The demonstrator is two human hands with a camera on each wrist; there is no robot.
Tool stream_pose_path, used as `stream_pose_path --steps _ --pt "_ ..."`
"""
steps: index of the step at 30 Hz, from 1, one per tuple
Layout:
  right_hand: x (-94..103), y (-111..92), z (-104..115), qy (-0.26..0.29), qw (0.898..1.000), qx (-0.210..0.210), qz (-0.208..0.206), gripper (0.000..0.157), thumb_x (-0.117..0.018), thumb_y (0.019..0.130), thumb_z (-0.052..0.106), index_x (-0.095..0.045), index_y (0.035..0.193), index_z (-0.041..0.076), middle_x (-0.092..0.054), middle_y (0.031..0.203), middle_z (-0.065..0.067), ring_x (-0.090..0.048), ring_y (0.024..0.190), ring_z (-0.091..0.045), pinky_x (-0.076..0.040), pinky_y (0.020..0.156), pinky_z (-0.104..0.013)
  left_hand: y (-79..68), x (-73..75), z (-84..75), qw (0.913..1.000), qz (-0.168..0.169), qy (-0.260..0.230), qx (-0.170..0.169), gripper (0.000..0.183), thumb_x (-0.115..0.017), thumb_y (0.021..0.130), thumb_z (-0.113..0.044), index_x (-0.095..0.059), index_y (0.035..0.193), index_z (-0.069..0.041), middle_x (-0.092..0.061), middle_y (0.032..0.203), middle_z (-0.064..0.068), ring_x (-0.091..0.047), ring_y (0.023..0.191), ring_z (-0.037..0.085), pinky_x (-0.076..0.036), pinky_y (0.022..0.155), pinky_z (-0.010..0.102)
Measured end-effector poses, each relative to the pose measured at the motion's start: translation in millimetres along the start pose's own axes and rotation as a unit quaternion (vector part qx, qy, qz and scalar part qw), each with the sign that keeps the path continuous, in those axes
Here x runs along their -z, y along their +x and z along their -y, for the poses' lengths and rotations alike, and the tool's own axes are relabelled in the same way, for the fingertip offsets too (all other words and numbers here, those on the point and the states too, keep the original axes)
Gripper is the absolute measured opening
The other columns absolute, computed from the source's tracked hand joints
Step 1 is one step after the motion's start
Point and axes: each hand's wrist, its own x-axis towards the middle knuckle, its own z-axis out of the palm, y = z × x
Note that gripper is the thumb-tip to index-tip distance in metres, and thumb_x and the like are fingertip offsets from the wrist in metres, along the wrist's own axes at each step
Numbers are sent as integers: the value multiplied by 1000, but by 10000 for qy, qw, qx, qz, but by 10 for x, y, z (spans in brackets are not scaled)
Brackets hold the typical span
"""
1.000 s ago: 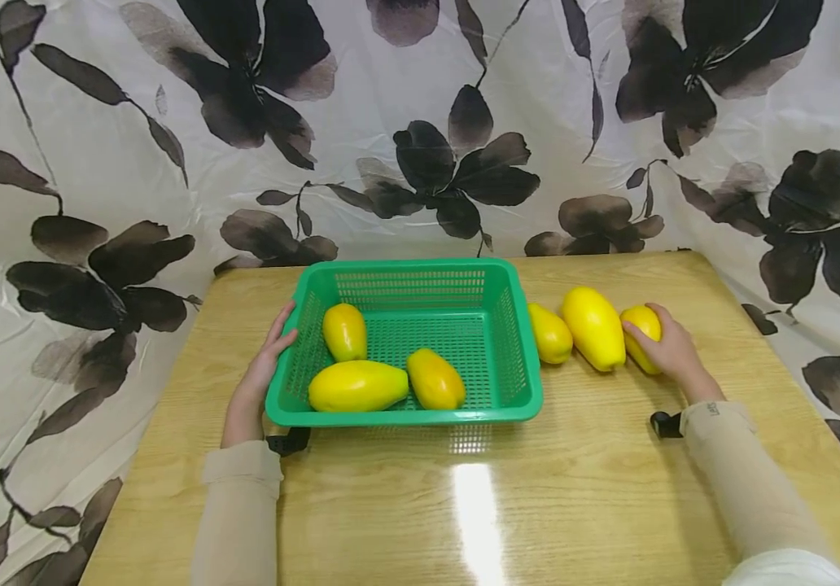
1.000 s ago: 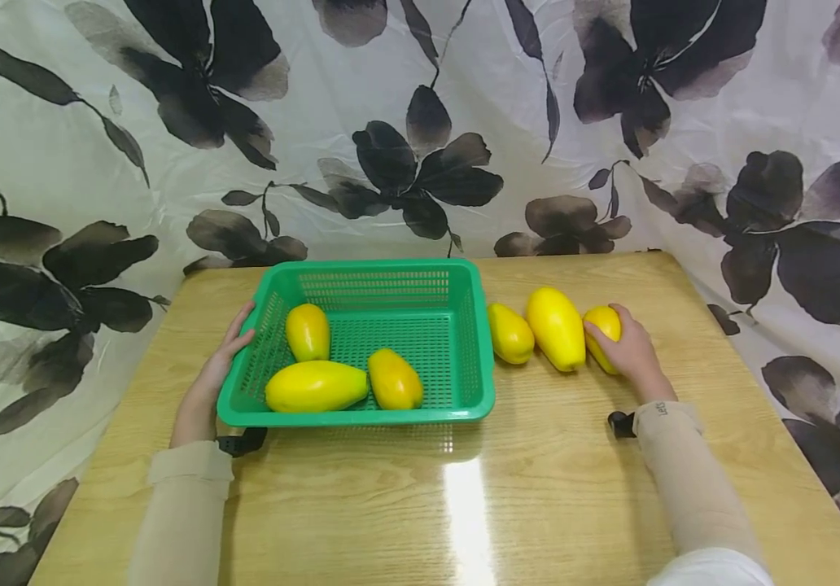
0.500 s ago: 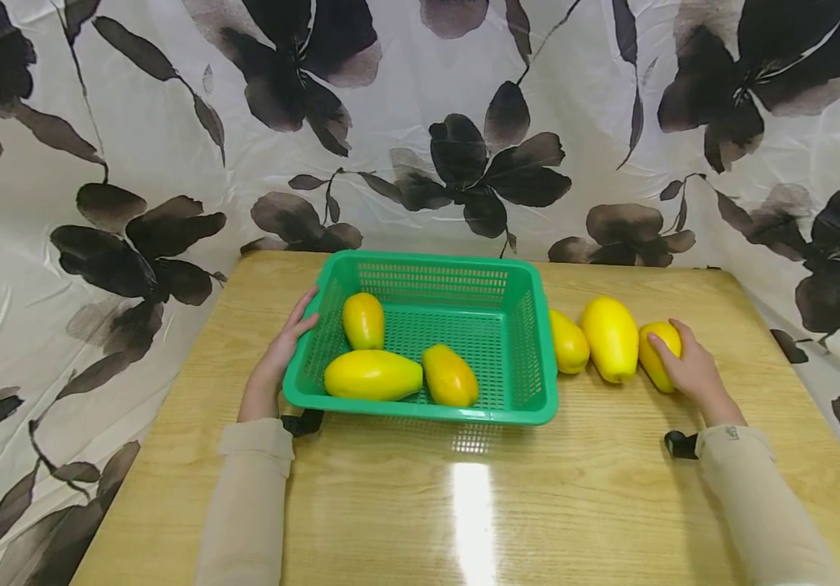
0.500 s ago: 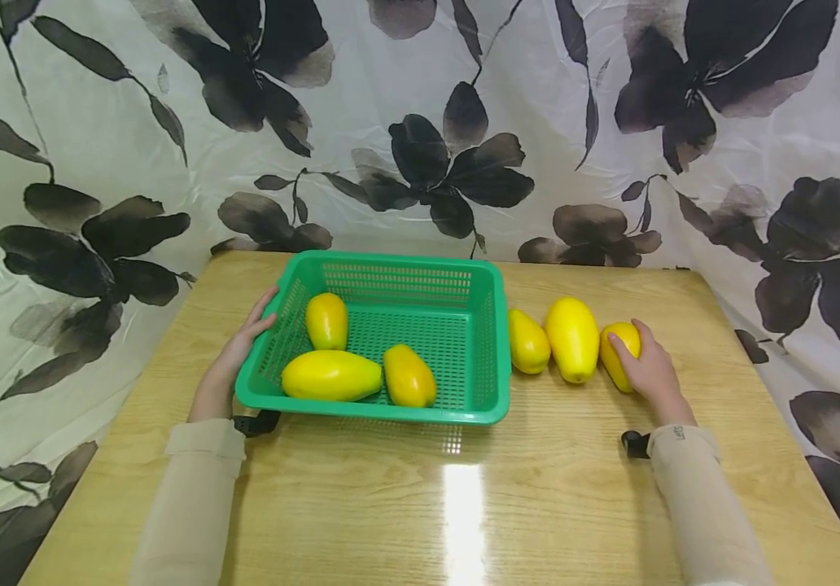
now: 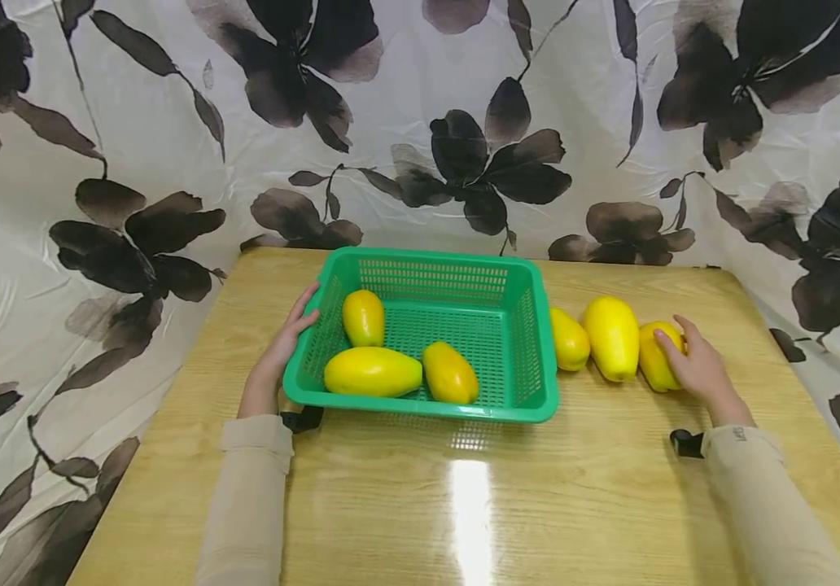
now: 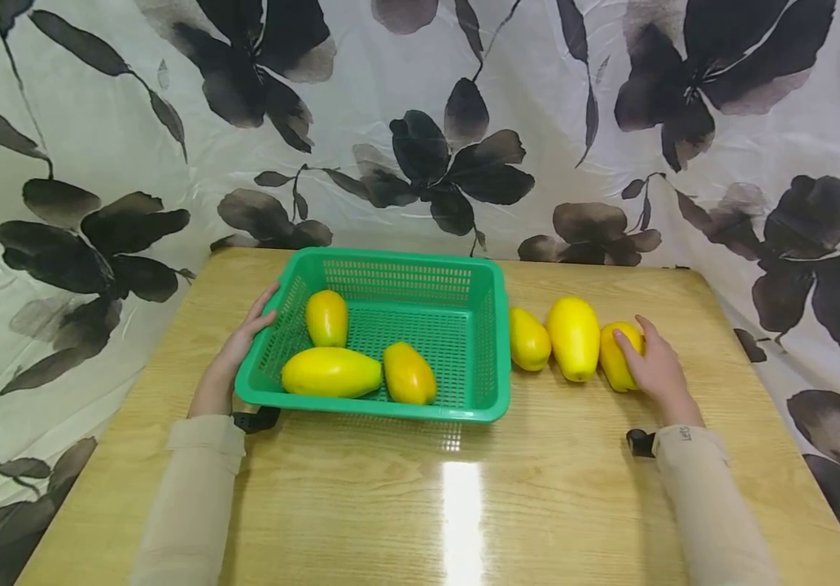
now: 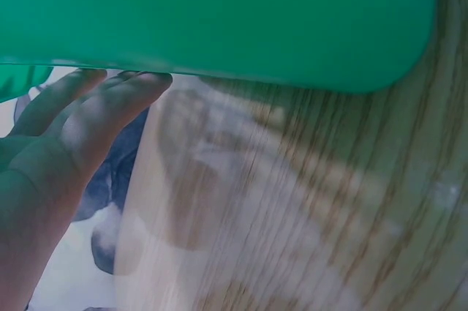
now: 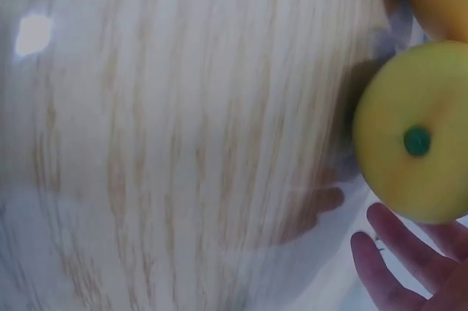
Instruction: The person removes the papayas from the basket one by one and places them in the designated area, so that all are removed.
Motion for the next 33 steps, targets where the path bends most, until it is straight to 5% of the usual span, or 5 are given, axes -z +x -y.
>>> stream_pose_path --steps 3,10,17,24,33 --pt "50 -7 -54 -26 9999 51 -100 72 -29 97 47 -12 144 -4 -28 131 -42 -29 117 -56 -24 93 -64 53 -69 -3 9999 5 115 26 55 -29 101 -22 -2 149 -25 11 152 0 -3 136 28 -13 106 49" --pt "29 168 107 -140 9996 227 -109 74 -29 96 49 -10 144 -4 -26 134 -40 -26 120 -54 -21 96 -63 11 115 173 9997 -129 206 -36 53 -27 102 -25 -2 148 -29 12 152 -4 -2 136 24 -13 106 45" --pt "155 89 219 -188 9943 526 -906 72 -35 95 48 -14 145 0 -22 139 -35 -19 123 -55 -15 98 -63 73 -1 84 9997 -19 234 13 55 -28 101 -24 -1 148 -27 12 152 -2 -2 136 26 -12 106 48" --pt "218 99 826 127 9806 1437 -1324 64 -40 95 42 -23 145 6 -28 142 -26 -21 128 -45 -13 103 -57 135 86 194 9998 -37 191 23 53 -30 101 -32 -4 147 -35 9 152 -5 -8 135 26 -18 105 47" --pt "125 142 1547 702 9595 2447 -1209 56 -45 95 36 -33 142 9 -37 139 -19 -33 124 -39 -22 101 -55 61 19 45 10000 3 -21 -44 55 -29 101 -21 -2 149 -24 10 153 -1 -1 137 25 -12 107 47"
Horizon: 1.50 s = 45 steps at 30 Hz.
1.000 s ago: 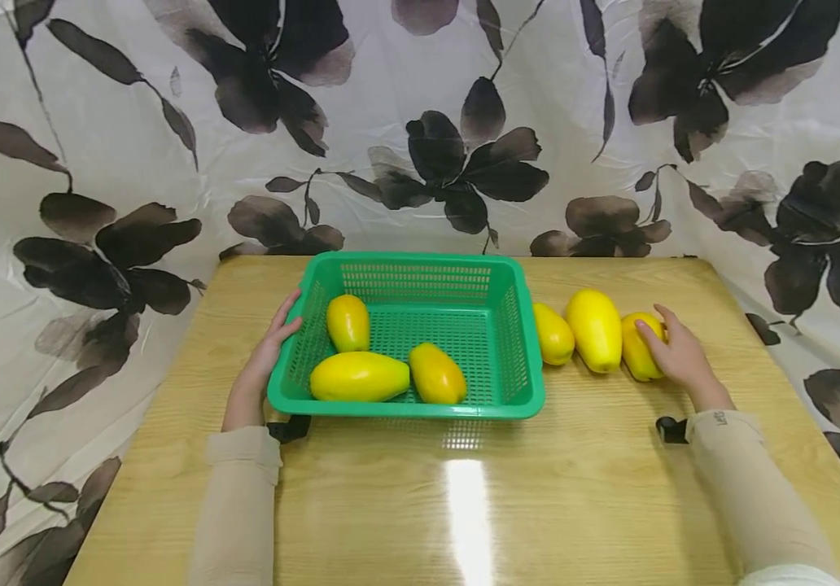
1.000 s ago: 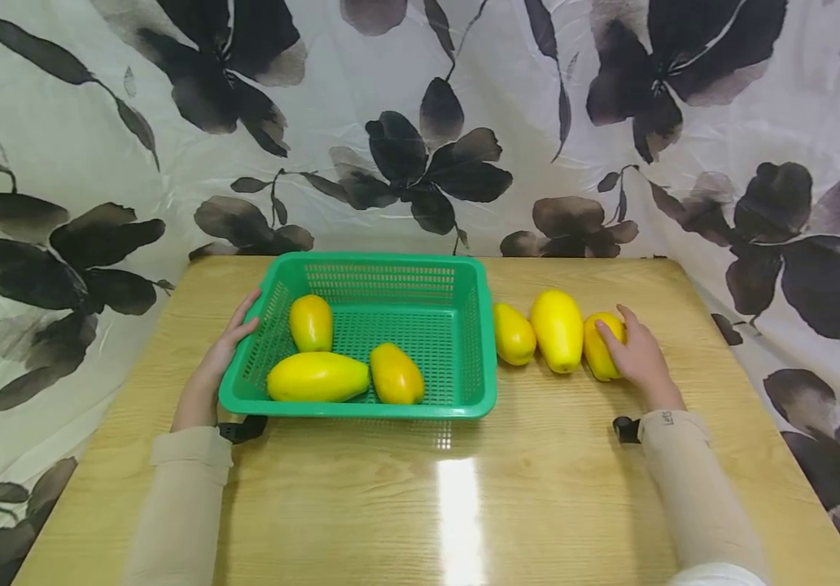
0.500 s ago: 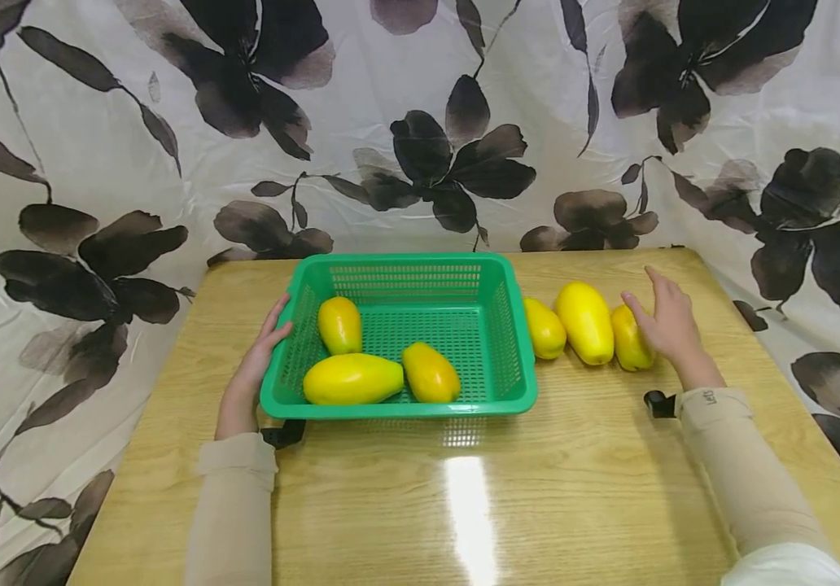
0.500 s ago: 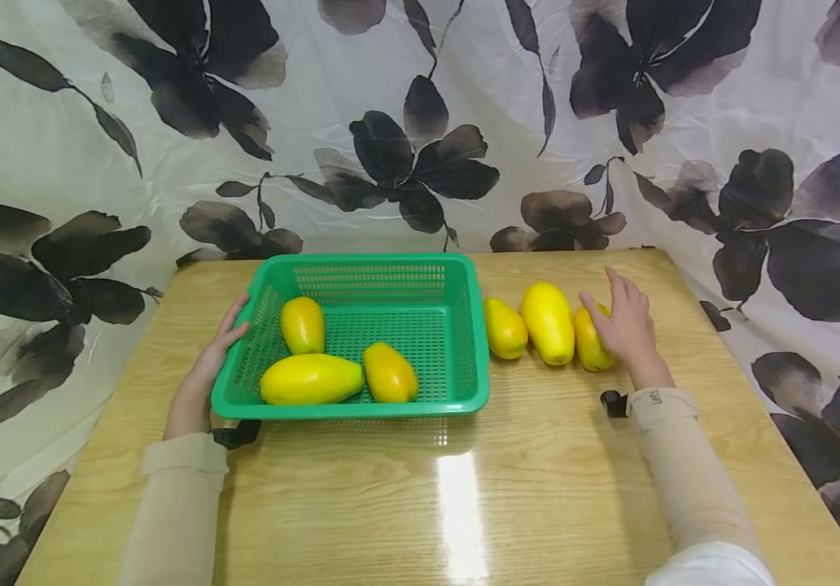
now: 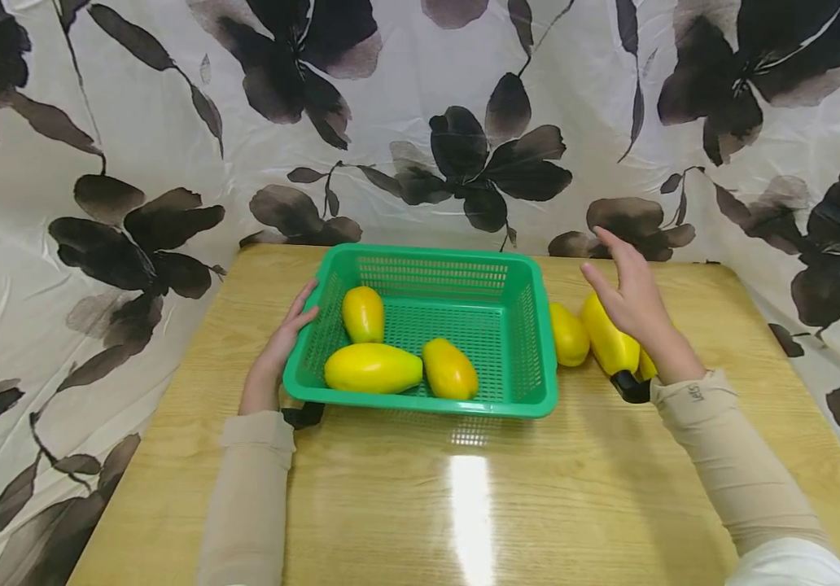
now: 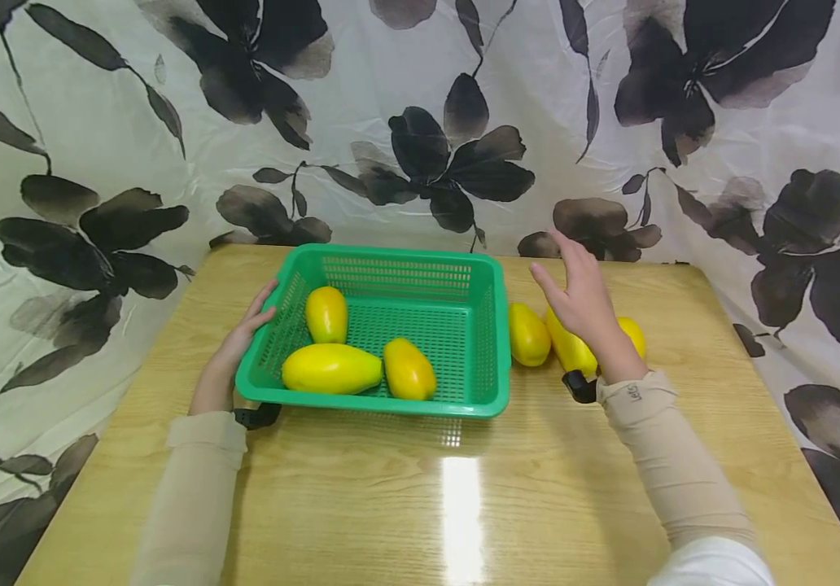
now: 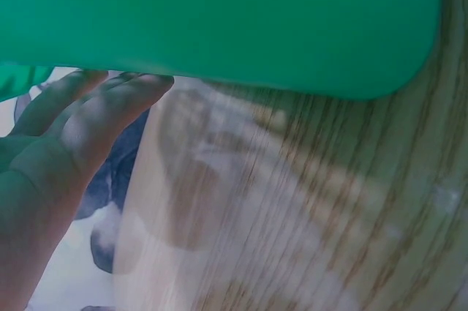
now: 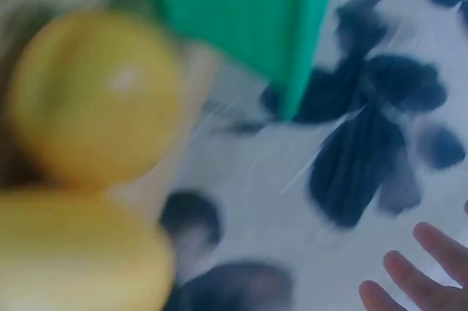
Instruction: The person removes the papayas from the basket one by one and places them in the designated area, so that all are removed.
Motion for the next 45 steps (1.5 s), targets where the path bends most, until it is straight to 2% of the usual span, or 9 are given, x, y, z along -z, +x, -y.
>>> stream_pose_path --steps 5,10,17,21,26,33,37,42,45 --pt "-114 126 310 453 9982 210 321 51 -45 96 33 -33 142 12 -40 136 -17 -41 117 -38 -33 92 -56 21 -57 -55 10000 80 -21 -46 55 -29 101 -19 -2 149 -21 10 153 -1 0 137 24 -13 107 47" --pt "-313 267 624 737 9935 418 761 51 -44 96 33 -33 141 11 -40 137 -16 -41 119 -36 -35 94 -54 45 -20 -9 9997 107 -219 -34 53 -29 101 -19 -5 149 -24 9 153 -3 -6 136 24 -17 106 46" --pt "-630 416 979 702 9834 777 1485 53 -45 96 36 -33 142 11 -40 137 -14 -42 119 -32 -36 94 -48 8 5 5 9993 24 -363 7 53 -28 101 -18 -4 149 -24 8 153 -3 -7 136 25 -16 106 47" --pt "-787 469 1079 591 9754 748 1988 54 -43 96 37 -32 142 11 -39 139 -11 -43 118 -32 -34 97 -44 -5 -17 -17 9993 0 -381 -2 54 -28 101 -18 -4 149 -23 8 153 -2 -6 137 25 -14 107 47" --pt "-952 521 1141 543 9574 643 2762 56 -41 96 39 -31 142 9 -38 140 -11 -44 119 -31 -35 96 -44 26 12 38 9995 -6 -307 18 54 -29 101 -20 -5 149 -26 8 153 -4 -7 137 24 -16 107 46" --pt "-1190 562 1137 420 9383 496 3396 57 -39 97 39 -30 142 5 -39 138 -18 -43 119 -32 -36 96 -44 96 75 138 9999 -99 -83 -79 53 -31 101 -25 -8 148 -28 5 153 -6 -8 137 22 -17 106 45" --pt "-1300 534 1117 133 9176 470 3945 60 -39 96 40 -28 143 4 -36 141 -17 -39 124 -31 -32 99 -45 64 60 94 9997 -49 -246 -36 53 -30 101 -21 -6 149 -25 7 153 -4 -8 136 25 -17 106 47" --pt "-1363 486 1083 -232 8756 364 4811 71 -44 92 48 -20 146 9 -29 145 -17 -32 129 -31 -28 102 -46 -12 -9 -25 9994 -26 -332 0 54 -29 101 -17 -4 149 -20 8 153 -1 -6 136 27 -16 106 48" --pt "-1374 449 1076 -416 8528 200 5202 82 -52 86 52 -15 147 11 -21 149 -15 -22 134 -32 -22 105 -48 -39 -37 -74 9997 -35 -250 3 55 -30 100 -17 -3 149 -18 8 153 1 -6 137 27 -15 106 48"
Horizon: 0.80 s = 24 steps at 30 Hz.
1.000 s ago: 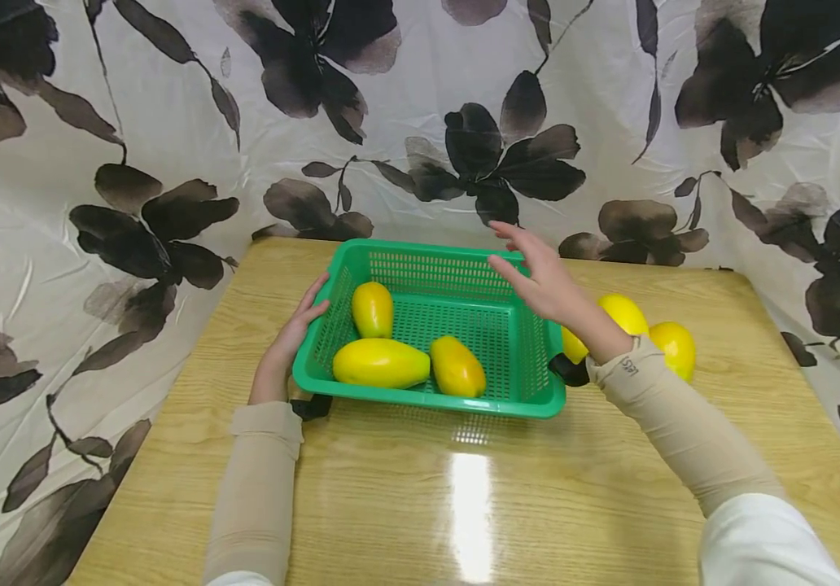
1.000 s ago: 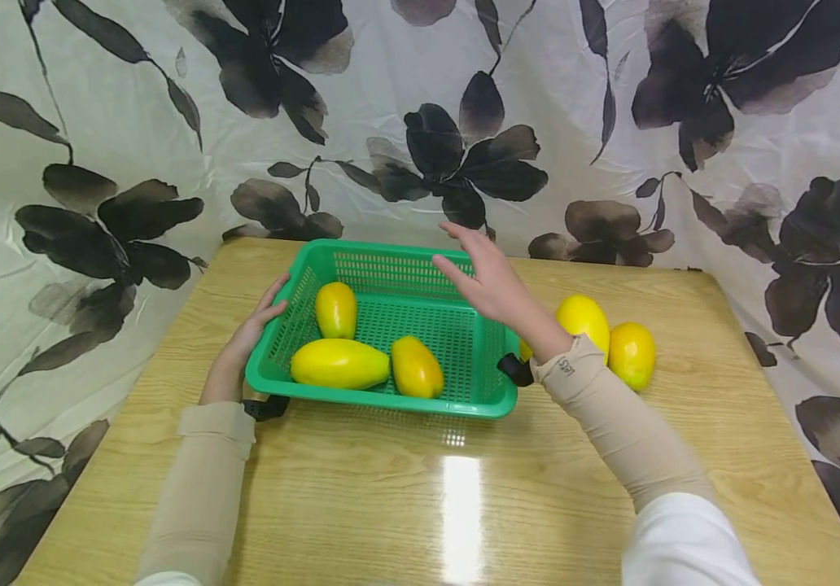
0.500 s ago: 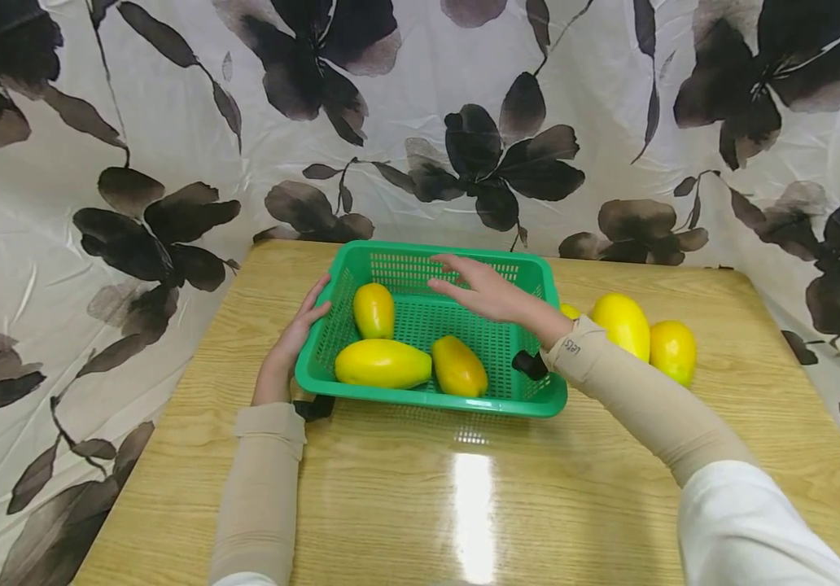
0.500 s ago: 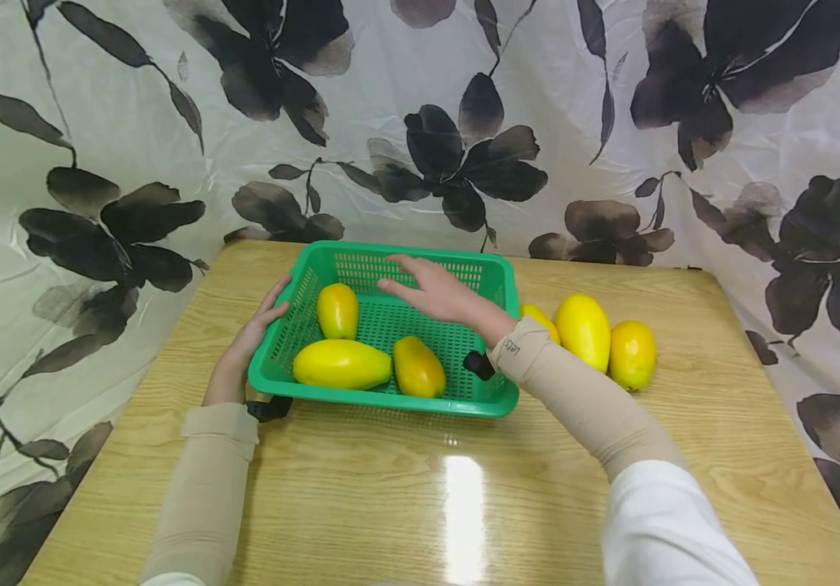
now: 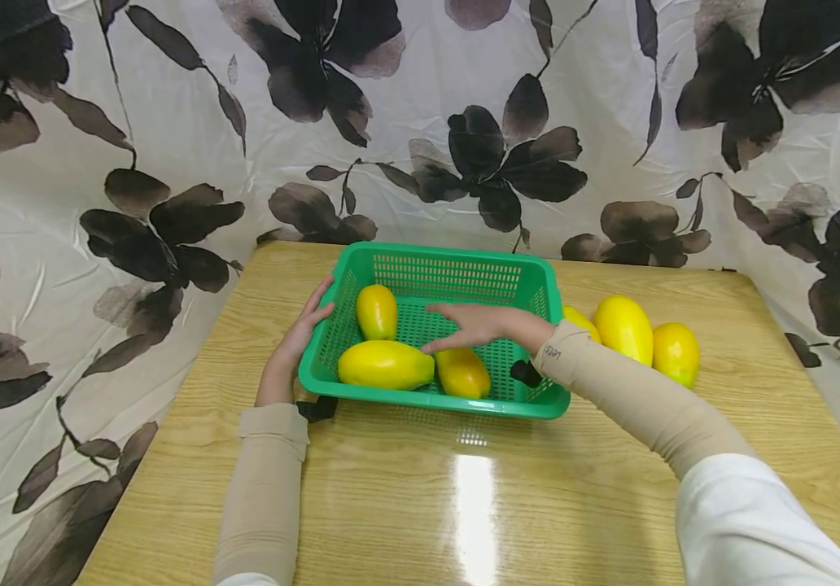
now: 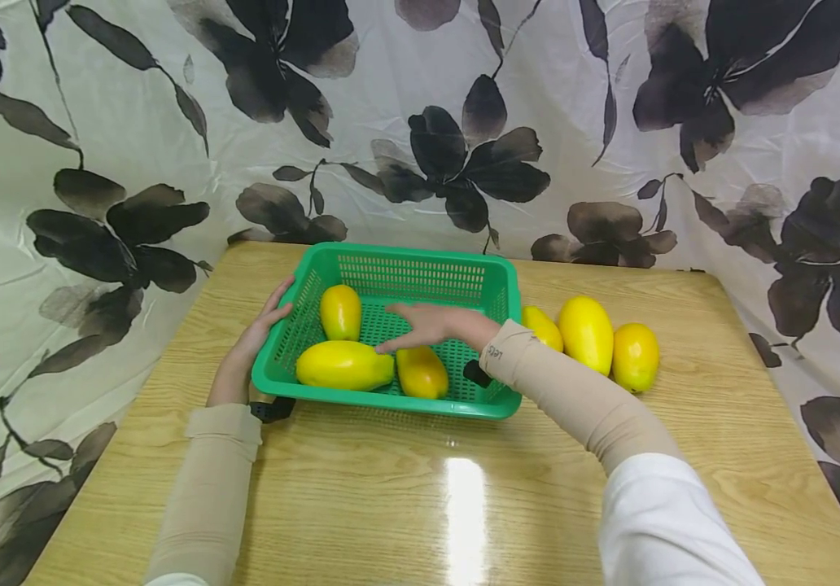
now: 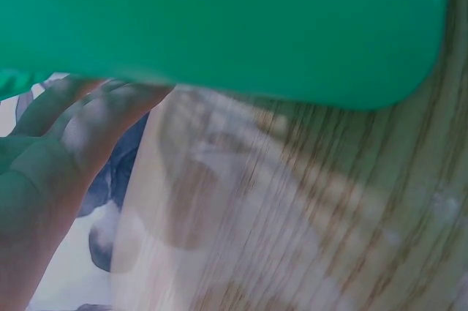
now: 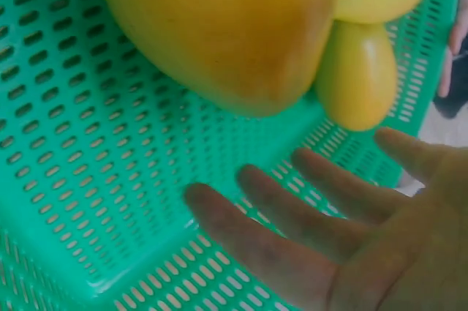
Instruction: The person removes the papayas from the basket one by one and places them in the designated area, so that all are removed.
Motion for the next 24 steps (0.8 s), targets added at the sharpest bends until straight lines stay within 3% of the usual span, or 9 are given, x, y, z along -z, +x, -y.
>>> stream_pose_path --steps 2,4,7,10,17,20,24 --pt "-31 -4 3 -68 9996 -152 231 90 -57 83 53 -12 148 12 -16 150 -14 -17 135 -32 -19 106 -48 -9 -8 -21 10000 10 37 9 55 -30 100 -16 -3 149 -17 7 153 2 -7 137 28 -15 106 48" --pt "-73 -1 6 -142 9984 -395 380 95 -61 79 55 -11 148 15 -16 150 -14 -22 133 -33 -28 102 -48 2 -3 -14 10000 15 10 22 56 -30 100 -16 -3 149 -18 7 153 2 -7 137 29 -15 107 48" --pt "-153 8 6 -188 9960 -701 522 99 -65 75 56 -10 148 19 -25 145 -17 -41 119 -32 -46 84 -45 46 28 40 10000 13 -88 -2 55 -29 100 -16 -3 149 -20 5 153 2 -9 137 28 -15 107 46" --pt "-242 13 -4 -187 9942 -911 533 100 -68 72 55 -11 148 22 -35 137 -18 -50 98 -26 -52 64 -39 116 75 129 9996 43 -264 -72 54 -29 101 -16 -4 149 -22 1 153 3 -13 136 28 -18 107 43" --pt "-391 36 -41 -374 9967 -654 293 93 -68 77 47 -15 147 15 -40 127 -21 -48 96 -25 -46 73 -36 165 106 191 9992 83 -352 -151 54 -29 101 -18 -3 149 -23 -1 153 2 -14 136 26 -20 107 40" --pt "-430 59 -57 -444 9972 -583 125 92 -69 77 44 -18 146 13 -39 128 -22 -48 98 -25 -44 79 -39 135 87 158 9996 15 -252 -89 54 -29 101 -18 -5 149 -23 0 153 1 -13 136 26 -17 107 44" --pt "-479 104 -84 -467 9974 -537 -147 94 -75 73 39 -21 145 14 -38 129 -22 -49 97 -25 -46 76 -38 66 32 71 10000 -33 -78 -43 54 -29 100 -16 -5 149 -20 5 153 1 -8 137 27 -14 108 45"
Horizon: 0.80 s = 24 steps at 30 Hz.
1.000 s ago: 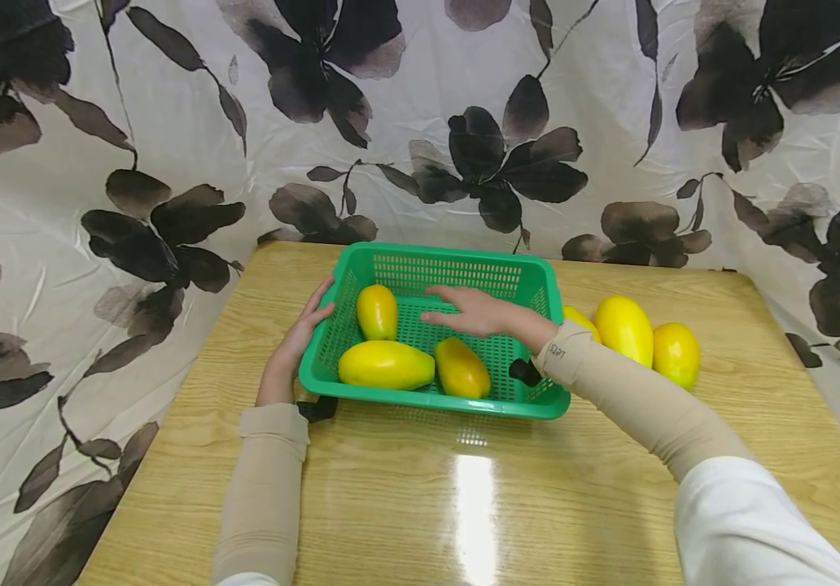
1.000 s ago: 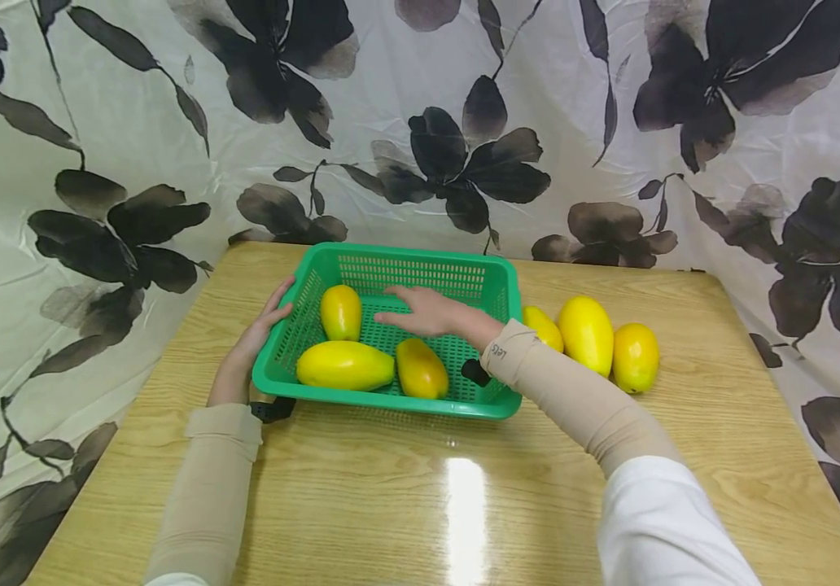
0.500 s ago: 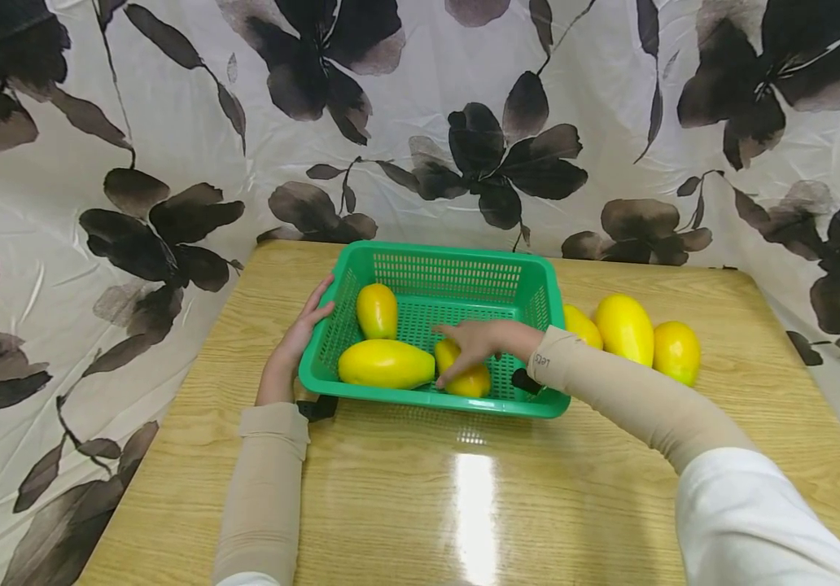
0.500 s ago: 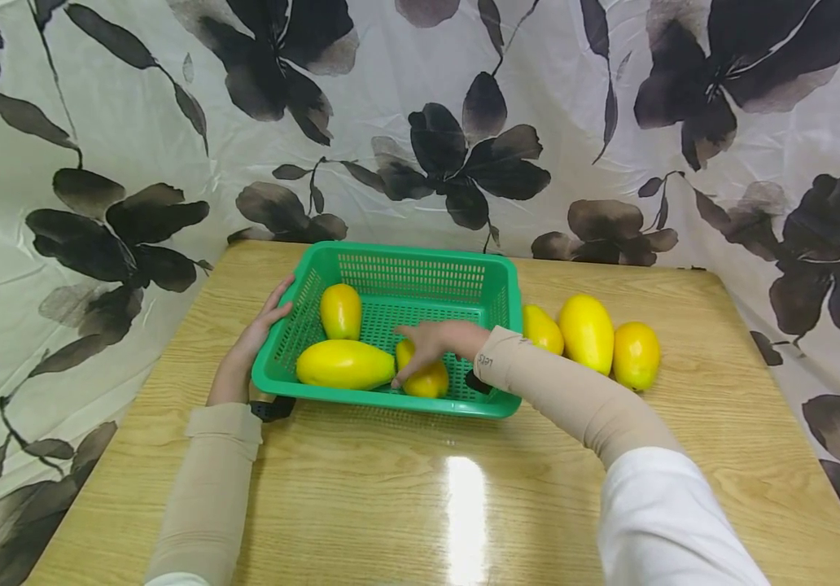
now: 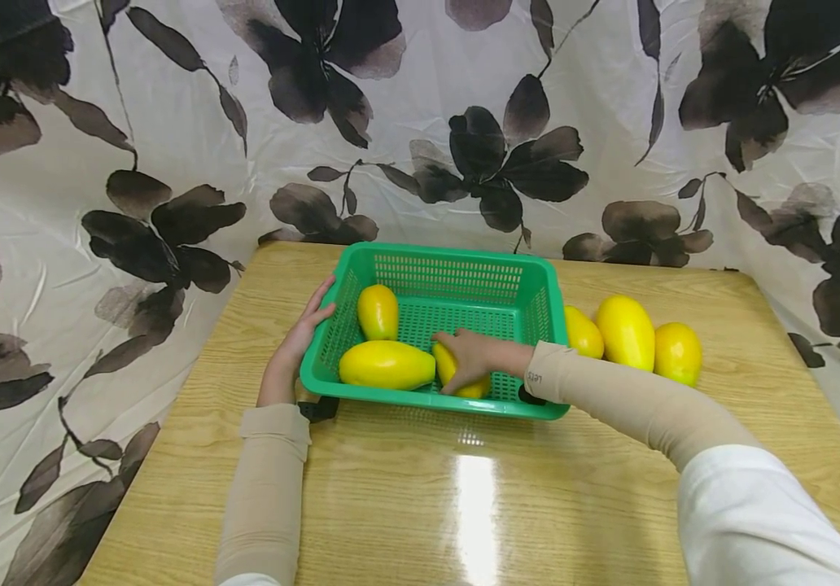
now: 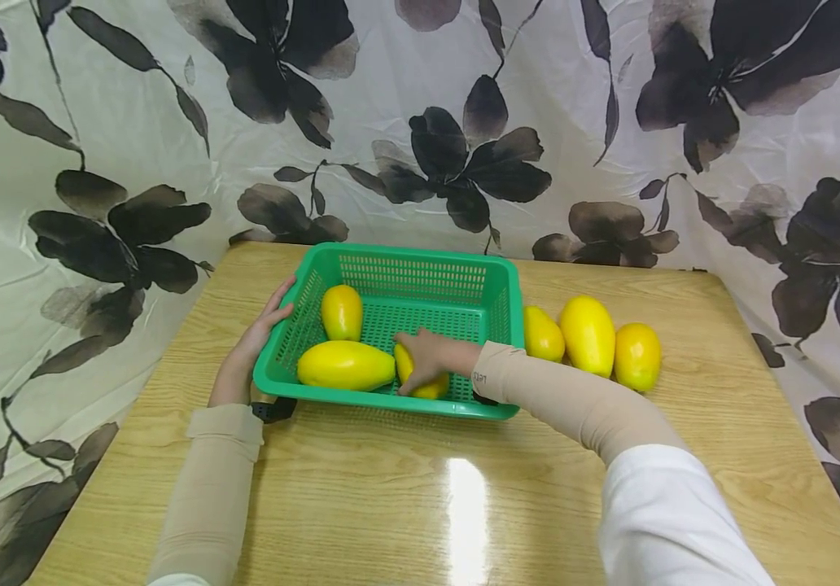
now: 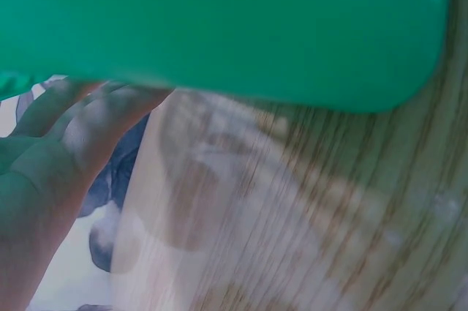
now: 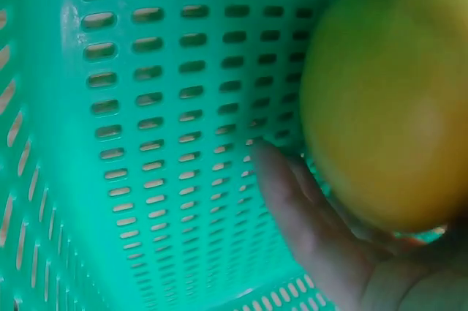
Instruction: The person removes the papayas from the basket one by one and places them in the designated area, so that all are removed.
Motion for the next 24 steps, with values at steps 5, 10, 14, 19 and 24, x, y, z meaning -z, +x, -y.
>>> stream_pose_path --steps 5,10,14,19,24 --pt "-39 69 -10 100 9995 -28 -305 96 -83 65 28 -27 143 19 -33 129 -22 -48 94 -25 -48 70 -36 -43 -45 -55 10000 5 -1 -11 55 -29 100 -15 -4 149 -17 7 153 2 -5 137 28 -13 107 47" --pt "-19 98 20 114 9993 16 -356 90 -84 63 27 -36 139 18 -36 126 -19 -47 94 -24 -48 70 -36 9 9 17 10000 -2 -15 -26 54 -29 101 -17 -5 149 -20 7 153 -1 -8 137 27 -16 107 47" --pt "-13 102 40 -26 9991 110 -397 83 -82 65 30 -41 135 15 -41 116 -16 -47 90 -22 -47 67 -34 61 62 107 10000 -25 85 -16 54 -32 101 -23 -7 149 -26 5 153 -5 -8 137 23 -18 107 45" --pt "1 123 44 -19 9988 21 -483 85 -85 61 29 -43 133 15 -41 116 -16 -48 89 -22 -48 65 -33 80 90 158 9999 -20 139 -81 53 -32 101 -27 -9 148 -27 5 153 -6 -8 137 22 -18 106 45" --pt "124 106 57 -21 9978 -81 -663 84 -85 61 27 -43 134 15 -40 118 -18 -49 88 -23 -48 64 -33 56 85 130 9999 19 105 -67 53 -31 101 -25 -8 148 -28 5 153 -5 -9 136 23 -19 106 45"
